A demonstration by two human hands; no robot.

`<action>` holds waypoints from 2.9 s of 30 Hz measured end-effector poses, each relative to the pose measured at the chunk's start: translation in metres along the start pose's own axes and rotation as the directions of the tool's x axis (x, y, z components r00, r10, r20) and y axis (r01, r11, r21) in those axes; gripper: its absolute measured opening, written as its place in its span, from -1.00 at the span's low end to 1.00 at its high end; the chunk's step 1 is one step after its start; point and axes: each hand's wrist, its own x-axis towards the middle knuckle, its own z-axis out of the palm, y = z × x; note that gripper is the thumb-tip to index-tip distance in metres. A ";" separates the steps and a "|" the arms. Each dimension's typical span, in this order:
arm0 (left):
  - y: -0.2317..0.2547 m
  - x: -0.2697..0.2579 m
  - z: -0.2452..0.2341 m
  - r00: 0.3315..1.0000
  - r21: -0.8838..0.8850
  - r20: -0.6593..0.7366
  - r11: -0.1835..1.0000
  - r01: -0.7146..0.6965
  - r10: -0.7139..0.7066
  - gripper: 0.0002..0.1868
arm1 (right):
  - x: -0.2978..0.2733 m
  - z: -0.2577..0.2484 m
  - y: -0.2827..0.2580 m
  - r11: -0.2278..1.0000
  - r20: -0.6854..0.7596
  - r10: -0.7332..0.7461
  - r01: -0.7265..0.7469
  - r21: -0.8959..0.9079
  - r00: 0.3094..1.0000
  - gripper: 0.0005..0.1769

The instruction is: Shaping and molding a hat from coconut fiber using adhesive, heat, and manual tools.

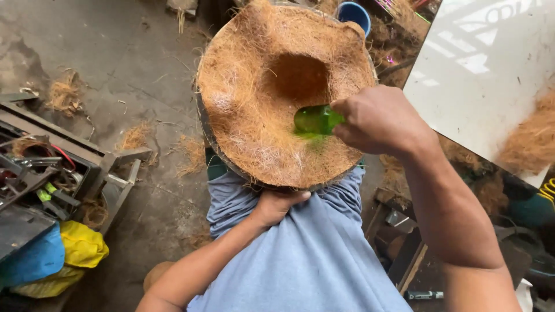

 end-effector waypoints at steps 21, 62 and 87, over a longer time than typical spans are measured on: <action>0.012 0.004 -0.004 0.989 0.180 0.130 0.982 0.049 -0.074 -0.46 | 0.039 -0.031 0.029 0.969 -0.062 0.243 -0.238 0.069 0.968 -0.67; 0.018 0.023 -0.079 0.987 -0.420 -0.042 0.893 -0.160 0.157 -0.33 | -0.076 0.168 0.002 -0.283 -0.424 0.424 0.562 0.777 0.800 -0.37; -0.011 0.016 0.051 0.996 -0.005 -0.086 1.000 0.031 -0.031 -0.75 | -0.064 0.180 -0.069 0.684 -0.455 0.573 -0.092 0.724 0.682 -0.31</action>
